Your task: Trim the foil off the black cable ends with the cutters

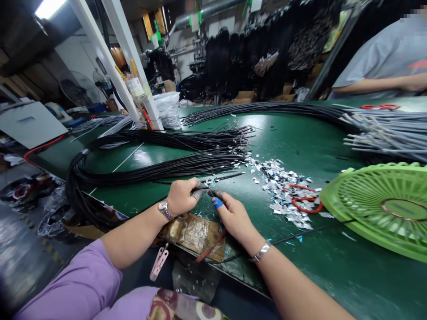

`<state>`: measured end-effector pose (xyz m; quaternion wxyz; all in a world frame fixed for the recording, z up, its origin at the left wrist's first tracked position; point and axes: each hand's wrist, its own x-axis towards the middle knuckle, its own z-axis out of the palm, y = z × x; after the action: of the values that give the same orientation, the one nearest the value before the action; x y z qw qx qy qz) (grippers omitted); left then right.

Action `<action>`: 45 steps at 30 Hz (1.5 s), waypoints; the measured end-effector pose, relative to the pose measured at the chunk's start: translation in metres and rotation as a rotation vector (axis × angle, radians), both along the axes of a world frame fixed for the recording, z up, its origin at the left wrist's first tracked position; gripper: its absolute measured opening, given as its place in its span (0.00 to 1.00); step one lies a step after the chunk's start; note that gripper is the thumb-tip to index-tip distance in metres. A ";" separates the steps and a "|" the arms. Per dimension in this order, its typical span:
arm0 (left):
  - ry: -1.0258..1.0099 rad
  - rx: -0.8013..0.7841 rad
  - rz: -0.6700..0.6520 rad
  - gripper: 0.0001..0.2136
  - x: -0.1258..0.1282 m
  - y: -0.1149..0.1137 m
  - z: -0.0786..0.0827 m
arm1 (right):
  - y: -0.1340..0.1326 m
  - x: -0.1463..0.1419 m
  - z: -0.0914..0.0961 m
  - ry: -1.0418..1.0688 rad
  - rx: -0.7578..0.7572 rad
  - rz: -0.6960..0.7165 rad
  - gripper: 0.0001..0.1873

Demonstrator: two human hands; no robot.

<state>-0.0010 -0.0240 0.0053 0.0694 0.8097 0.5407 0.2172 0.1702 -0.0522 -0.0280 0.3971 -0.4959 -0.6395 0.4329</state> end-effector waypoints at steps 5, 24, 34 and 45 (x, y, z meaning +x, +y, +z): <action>0.172 0.148 -0.037 0.08 0.001 -0.004 0.000 | -0.002 -0.003 -0.002 0.196 -0.124 0.009 0.21; 0.307 0.300 -0.104 0.09 0.001 -0.007 -0.004 | -0.003 -0.009 0.002 0.326 -0.255 0.039 0.23; -0.003 0.057 -0.122 0.06 -0.002 0.001 -0.007 | -0.001 -0.008 0.004 0.300 -0.221 0.002 0.24; -0.698 -0.732 -0.082 0.17 0.002 0.011 -0.004 | 0.005 0.002 0.003 0.057 0.014 -0.055 0.18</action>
<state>0.0010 -0.0134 0.0018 0.5338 0.6319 0.4938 0.2682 0.1720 -0.0476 -0.0249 0.4305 -0.4979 -0.6172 0.4311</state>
